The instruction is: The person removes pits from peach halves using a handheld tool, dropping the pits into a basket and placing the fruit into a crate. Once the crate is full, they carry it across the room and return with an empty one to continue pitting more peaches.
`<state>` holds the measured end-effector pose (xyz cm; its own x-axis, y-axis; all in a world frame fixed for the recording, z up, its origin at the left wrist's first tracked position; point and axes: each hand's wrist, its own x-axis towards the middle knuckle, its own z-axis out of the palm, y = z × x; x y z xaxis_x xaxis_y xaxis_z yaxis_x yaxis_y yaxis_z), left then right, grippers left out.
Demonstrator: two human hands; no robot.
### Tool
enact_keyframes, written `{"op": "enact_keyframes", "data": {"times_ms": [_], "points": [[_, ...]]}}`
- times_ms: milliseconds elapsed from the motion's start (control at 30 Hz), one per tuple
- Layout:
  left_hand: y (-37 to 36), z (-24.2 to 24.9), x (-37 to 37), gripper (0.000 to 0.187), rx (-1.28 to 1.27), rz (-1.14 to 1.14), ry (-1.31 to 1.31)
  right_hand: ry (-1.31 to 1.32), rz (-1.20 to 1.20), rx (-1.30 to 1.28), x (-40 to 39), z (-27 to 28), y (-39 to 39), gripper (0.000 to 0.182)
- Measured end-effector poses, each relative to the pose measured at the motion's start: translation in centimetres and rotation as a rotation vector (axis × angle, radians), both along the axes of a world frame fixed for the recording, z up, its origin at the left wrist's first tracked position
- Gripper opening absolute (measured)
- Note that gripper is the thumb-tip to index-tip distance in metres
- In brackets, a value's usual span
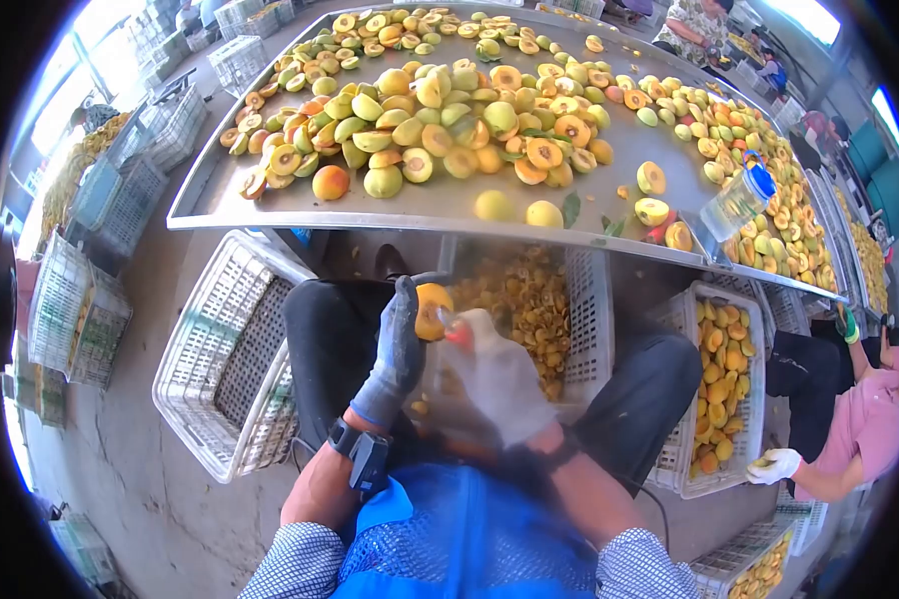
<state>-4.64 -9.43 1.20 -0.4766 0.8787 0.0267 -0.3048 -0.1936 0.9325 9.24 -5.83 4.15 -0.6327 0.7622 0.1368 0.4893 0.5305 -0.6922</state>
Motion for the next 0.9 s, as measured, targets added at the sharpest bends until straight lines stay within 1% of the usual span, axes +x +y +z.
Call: {"op": "enact_keyframes", "data": {"times_ms": [33,100,167,200,267,300,333,367,400,433,500,533,567,600,633,733,767,833,867,900], "points": [[0.1,-0.1,0.2,0.056,-0.005,0.007,-0.002,-0.002,0.007,-0.005,-0.2,-0.3,0.0,0.026],[0.6,-0.4,0.6,0.054,-0.003,0.040,0.020,-0.110,-0.043,0.098,-0.6,-1.3,0.3,0.022],[1.1,-1.1,0.7,0.053,-0.015,0.052,0.006,-0.103,-0.045,0.105,-0.7,-2.2,0.6,0.020],[1.3,-1.4,0.7,0.052,-0.028,0.071,0.045,-0.096,-0.046,0.119,-0.8,-2.6,0.8,0.019],[1.7,-1.9,0.8,0.051,-0.056,0.080,0.087,-0.090,-0.052,0.056,-1.0,-3.3,1.0,0.018],[1.9,-2.1,0.9,0.046,-0.088,0.115,0.110,-0.084,-0.057,0.006,-1.0,-3.6,1.1,0.018],[2.1,-2.3,1.0,0.041,-0.117,0.147,0.133,-0.083,-0.067,-0.005,-1.1,-3.9,1.1,0.018],[2.3,-2.8,0.9,0.041,-0.124,0.131,0.135,-0.064,-0.045,0.024,-1.1,-4.2,1.2,0.018],[2.3,-3.7,0.7,0.036,-0.187,0.165,0.189,-0.049,-0.029,0.054,-1.1,-4.5,1.2,0.018],[2.3,-4.5,0.5,0.032,-0.246,0.185,0.242,-0.056,-0.064,0.048,-1.1,-4.8,1.1,0.018],[2.8,-5.4,0.7,0.039,-0.131,0.262,0.391,-0.123,-0.011,0.041,-0.5,-5.3,1.3,0.022],[2.9,-5.2,0.9,0.038,-0.166,0.223,0.335,-0.038,-0.029,0.067,-0.3,-6.3,1.2,0.023],[3.0,-3.9,1.1,0.037,-0.203,0.194,0.288,0.054,-0.037,0.097,-0.3,-7.0,1.0,0.023],[3.1,-3.4,1.3,0.036,-0.184,0.172,0.281,0.033,-0.079,-0.043,-0.5,-6.2,0.9,0.020],[3.4,-3.2,1.5,0.036,-0.170,0.169,0.284,0.032,-0.099,-0.040,-0.5,-5.7,1.1,0.020],[3.4,-3.3,2.0,0.037,-0.172,0.206,0.307,0.039,-0.080,-0.196,-0.4,-4.8,1.4,0.021],[3.4,-3.5,2.1,0.037,-0.162,0.223,0.324,0.039,-0.080,-0.200,-0.3,-5.0,1.5,0.021],[3.2,-3.8,2.1,0.038,-0.159,0.252,0.346,-0.038,-0.044,-0.236,0.0,-5.5,1.5,0.026],[3.2,-3.7,2.0,0.040,-0.198,0.209,0.271,-0.034,-0.030,-0.243,0.1,-5.5,1.4,0.026],[3.2,-3.4,1.8,0.041,-0.240,0.176,0.196,-0.082,-0.042,-0.197,0.3,-5.4,1.1,0.028]]}}
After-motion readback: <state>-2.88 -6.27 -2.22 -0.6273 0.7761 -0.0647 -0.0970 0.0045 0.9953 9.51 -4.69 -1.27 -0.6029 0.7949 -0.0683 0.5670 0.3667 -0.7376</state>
